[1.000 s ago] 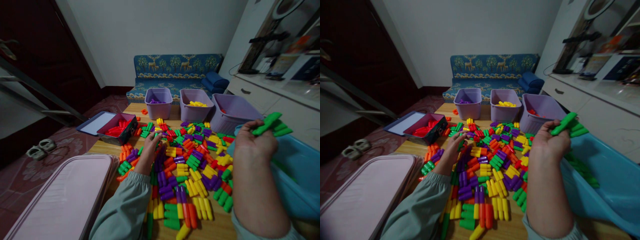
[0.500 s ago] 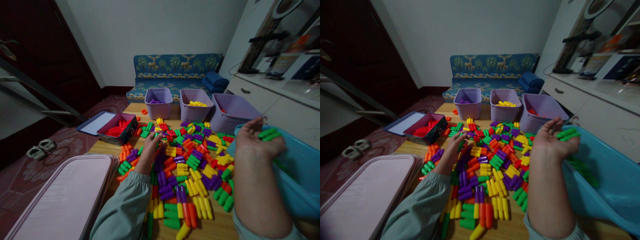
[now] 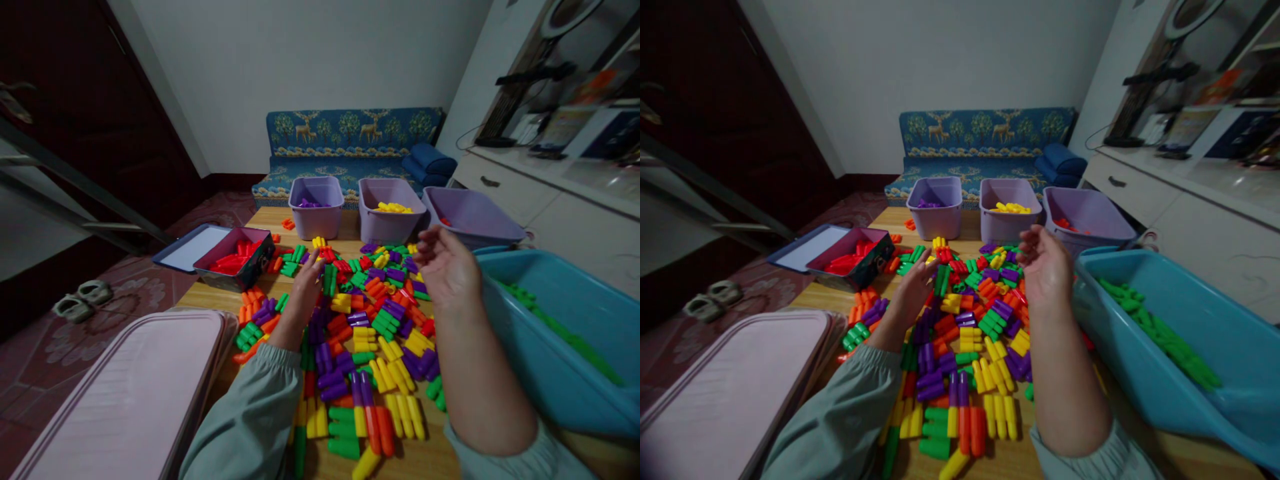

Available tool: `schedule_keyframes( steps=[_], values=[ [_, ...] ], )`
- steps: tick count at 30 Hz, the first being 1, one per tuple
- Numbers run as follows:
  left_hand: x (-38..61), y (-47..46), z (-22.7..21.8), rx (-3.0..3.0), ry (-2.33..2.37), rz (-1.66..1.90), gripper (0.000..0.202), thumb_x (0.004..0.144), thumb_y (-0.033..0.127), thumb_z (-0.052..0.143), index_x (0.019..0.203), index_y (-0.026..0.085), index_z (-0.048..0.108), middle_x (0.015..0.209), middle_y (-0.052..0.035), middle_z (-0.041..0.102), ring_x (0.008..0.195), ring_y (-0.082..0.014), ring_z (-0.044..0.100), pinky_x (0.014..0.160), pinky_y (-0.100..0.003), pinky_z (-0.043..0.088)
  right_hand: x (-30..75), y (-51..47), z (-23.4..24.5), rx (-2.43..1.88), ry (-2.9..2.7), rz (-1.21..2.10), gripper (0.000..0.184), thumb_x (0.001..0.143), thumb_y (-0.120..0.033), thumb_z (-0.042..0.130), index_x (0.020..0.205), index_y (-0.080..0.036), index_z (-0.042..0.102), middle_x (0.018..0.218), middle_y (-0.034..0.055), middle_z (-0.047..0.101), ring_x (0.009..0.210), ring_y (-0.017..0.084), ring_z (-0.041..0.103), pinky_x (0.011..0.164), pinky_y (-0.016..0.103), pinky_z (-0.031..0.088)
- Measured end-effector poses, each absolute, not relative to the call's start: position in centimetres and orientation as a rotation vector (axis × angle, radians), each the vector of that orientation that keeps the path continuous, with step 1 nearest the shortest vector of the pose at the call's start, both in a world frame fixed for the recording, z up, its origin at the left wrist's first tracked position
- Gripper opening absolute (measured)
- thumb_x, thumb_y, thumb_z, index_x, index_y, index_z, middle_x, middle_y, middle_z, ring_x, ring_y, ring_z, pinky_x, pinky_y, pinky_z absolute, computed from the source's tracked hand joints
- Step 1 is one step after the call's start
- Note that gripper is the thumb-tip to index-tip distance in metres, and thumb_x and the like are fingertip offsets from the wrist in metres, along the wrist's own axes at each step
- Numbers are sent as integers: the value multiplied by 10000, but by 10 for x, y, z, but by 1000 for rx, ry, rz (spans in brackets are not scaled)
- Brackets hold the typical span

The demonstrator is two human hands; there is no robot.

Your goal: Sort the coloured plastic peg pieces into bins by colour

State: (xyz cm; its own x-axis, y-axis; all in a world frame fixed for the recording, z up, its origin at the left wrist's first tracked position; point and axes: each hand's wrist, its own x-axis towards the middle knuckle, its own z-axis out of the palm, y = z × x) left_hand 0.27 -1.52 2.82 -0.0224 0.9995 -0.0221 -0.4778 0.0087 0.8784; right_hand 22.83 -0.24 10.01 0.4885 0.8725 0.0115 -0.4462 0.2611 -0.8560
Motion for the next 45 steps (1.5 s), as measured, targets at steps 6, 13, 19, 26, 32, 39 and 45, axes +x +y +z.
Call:
schedule_keyframes(
  steps=[6,13,19,26,32,39,45],
  values=[
    [-10,-16,29,982,1068,1576,316,743,321,684,1024,182,715,1096,-84,705,995,-192,640,790,-254,492,211,-5,72,-1667,-1659,546,218,682,-291,736,867,-180,705,883,59,711,802,197,646,687,293,472],
    [-19,-7,24,1296,1301,1472,171,691,270,709,815,157,742,716,-47,690,563,-128,543,539,-232,398,207,-5,58,-2082,-2050,339,408,700,-271,731,1107,-262,698,1041,54,724,925,220,663,727,301,450],
    [-11,-19,31,2012,1501,1025,181,778,199,629,908,206,755,863,-55,723,750,-181,626,696,-274,456,196,-6,52,-2037,-2217,300,283,743,-342,684,1004,-236,710,1009,67,734,953,236,663,698,290,407],
    [-43,-22,41,2056,1973,447,349,698,150,627,1026,226,717,1052,-80,694,949,-247,645,759,-304,480,196,-5,58,-2095,-2141,340,312,728,-449,668,972,-260,715,974,62,733,893,245,663,656,292,385],
    [-45,-22,32,2227,1823,282,393,727,195,651,1118,223,684,1114,-118,643,1071,-272,612,886,-325,469,191,-7,57,-2033,-2219,373,303,752,-390,651,1013,-242,692,1031,68,725,983,255,651,710,295,411],
    [-34,-19,28,2108,2028,282,289,852,253,534,1091,168,674,1160,-169,627,1052,-303,627,821,-358,473,191,-5,53,-1980,-2177,384,300,758,-365,663,1022,-226,690,1017,87,723,974,269,659,750,317,439],
    [-34,-11,27,1704,2033,930,347,948,341,384,837,147,649,771,-118,666,748,-221,632,616,-284,410,180,-2,51,-1630,-1942,576,317,806,-247,610,1115,-187,644,1025,106,714,922,235,672,778,327,488]
  ],
)
